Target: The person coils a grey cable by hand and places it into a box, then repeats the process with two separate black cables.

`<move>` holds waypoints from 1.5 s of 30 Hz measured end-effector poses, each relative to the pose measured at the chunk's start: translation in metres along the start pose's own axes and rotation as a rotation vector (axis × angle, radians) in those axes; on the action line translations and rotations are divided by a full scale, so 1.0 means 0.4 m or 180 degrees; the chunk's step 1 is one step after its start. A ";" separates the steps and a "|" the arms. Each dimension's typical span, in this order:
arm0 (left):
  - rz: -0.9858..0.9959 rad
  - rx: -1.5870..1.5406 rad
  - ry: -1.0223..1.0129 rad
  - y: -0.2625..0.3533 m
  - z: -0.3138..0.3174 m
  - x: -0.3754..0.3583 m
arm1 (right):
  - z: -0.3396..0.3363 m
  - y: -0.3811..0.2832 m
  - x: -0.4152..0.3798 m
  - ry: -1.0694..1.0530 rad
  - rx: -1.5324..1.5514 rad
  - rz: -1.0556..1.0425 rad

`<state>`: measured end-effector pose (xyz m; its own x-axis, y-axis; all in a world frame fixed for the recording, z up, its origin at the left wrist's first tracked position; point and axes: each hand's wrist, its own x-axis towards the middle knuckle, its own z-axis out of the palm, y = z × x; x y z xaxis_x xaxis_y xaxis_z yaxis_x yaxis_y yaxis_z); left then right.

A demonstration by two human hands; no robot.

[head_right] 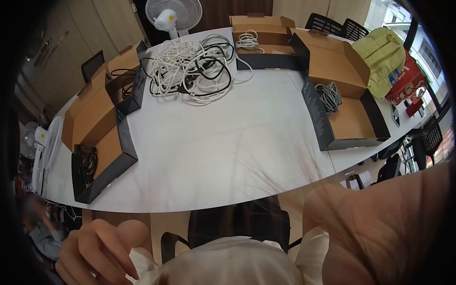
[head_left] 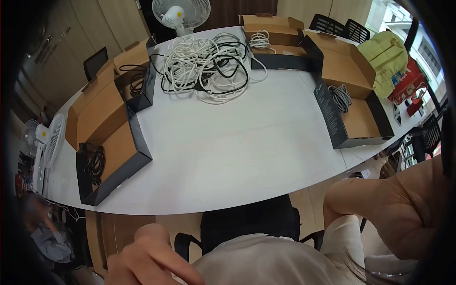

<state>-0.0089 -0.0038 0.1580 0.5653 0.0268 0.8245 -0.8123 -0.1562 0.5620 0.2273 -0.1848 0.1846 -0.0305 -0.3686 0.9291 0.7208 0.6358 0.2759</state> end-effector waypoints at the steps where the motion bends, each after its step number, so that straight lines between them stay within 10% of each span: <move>1: -0.0068 0.0035 0.0104 0.012 0.004 -0.005 | -0.005 -0.006 0.013 -0.0029 -0.0057 -0.0082; 3: -0.0565 0.0012 -0.0053 0.063 -0.025 -0.004 | -0.029 -0.023 0.046 -0.0066 -0.0180 -0.0215; 7: 0.1199 0.0388 0.1214 0.016 0.009 -0.025 | -0.060 -0.058 0.107 -0.0166 -0.0284 -0.0411; 11: 0.1223 0.0623 0.1017 0.065 0.005 -0.032 | 0.036 -0.088 0.022 0.0410 0.0434 -0.0039; 18: 0.1635 0.0859 0.1604 0.105 0.048 -0.099 | 0.081 -0.160 0.010 0.0338 0.2611 0.2408; 38: 0.1921 -0.0453 0.1470 0.162 0.156 -0.147 | 0.076 -0.283 0.081 0.0405 0.3310 0.0145; 45: 0.3206 0.2062 0.0952 0.133 0.135 -0.062 | -0.005 -0.185 -0.014 -0.1109 0.4463 0.1141</move>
<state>-0.0582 -0.0661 0.1639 -0.3956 -0.1772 0.9012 -0.5971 -0.6959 -0.3989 0.1756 -0.2312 0.1586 -0.3058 -0.0070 0.9521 -0.5052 0.8488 -0.1560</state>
